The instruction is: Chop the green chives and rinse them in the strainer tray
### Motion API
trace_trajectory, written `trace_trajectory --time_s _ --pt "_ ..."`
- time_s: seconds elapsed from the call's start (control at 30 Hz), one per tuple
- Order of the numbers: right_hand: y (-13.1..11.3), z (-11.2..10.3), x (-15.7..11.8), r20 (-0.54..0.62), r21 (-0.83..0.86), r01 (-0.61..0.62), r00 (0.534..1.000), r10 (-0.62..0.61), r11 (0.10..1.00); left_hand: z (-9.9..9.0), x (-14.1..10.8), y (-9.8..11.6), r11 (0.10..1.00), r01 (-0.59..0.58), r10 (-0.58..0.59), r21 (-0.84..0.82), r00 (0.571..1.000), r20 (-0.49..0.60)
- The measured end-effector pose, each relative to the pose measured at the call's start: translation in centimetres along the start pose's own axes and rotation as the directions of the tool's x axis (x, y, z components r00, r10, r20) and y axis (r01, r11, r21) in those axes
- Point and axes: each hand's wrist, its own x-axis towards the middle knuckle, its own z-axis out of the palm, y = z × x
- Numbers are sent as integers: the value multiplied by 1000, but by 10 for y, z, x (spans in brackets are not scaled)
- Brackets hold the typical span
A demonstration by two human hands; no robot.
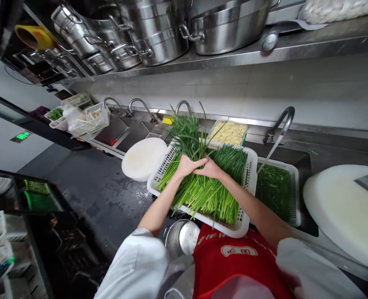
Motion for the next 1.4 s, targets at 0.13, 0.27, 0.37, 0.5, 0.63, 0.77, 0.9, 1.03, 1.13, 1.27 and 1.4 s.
trace_trajectory --time_s 0.13,0.27,0.37,0.5,0.63,0.77,0.9,1.03,1.13,1.27,1.4 --pt "0 8 1 -36 -91 -1 999 -2 996 15 -2 11 1000 21 -17 10 956 -294" --pt "-33 6 18 -124 -66 82 988 -90 994 13 8 43 995 -94 76 -39 941 -330" --pt "-52 4 32 -176 -26 101 979 -104 995 -3 23 59 979 -159 125 -127 962 -241" --pt "-54 -1 39 -205 74 101 975 -84 992 -33 26 48 989 -128 126 -79 991 -35" --pt "-47 -7 35 -228 174 32 974 9 984 -33 4 17 997 24 -7 -77 978 210" --pt "-50 -6 31 -254 142 -2 966 38 990 0 -12 -3 999 6 -2 -43 996 90" --pt "-55 -5 28 -286 67 8 958 11 998 19 -10 -8 998 -52 51 -44 998 -23" --pt "-58 -5 21 -245 -9 21 969 -22 1000 24 -10 -18 992 -99 98 -78 995 -24" --pt "-63 -6 15 -261 -97 19 964 -44 995 27 -13 -22 987 -95 91 -132 995 -31" --pt "-79 -15 11 -276 -140 51 957 -89 989 29 -9 -9 967 -6 41 -254 991 131" --pt "-102 -41 0 -241 -90 82 965 -102 993 42 4 18 945 75 23 -317 956 293"
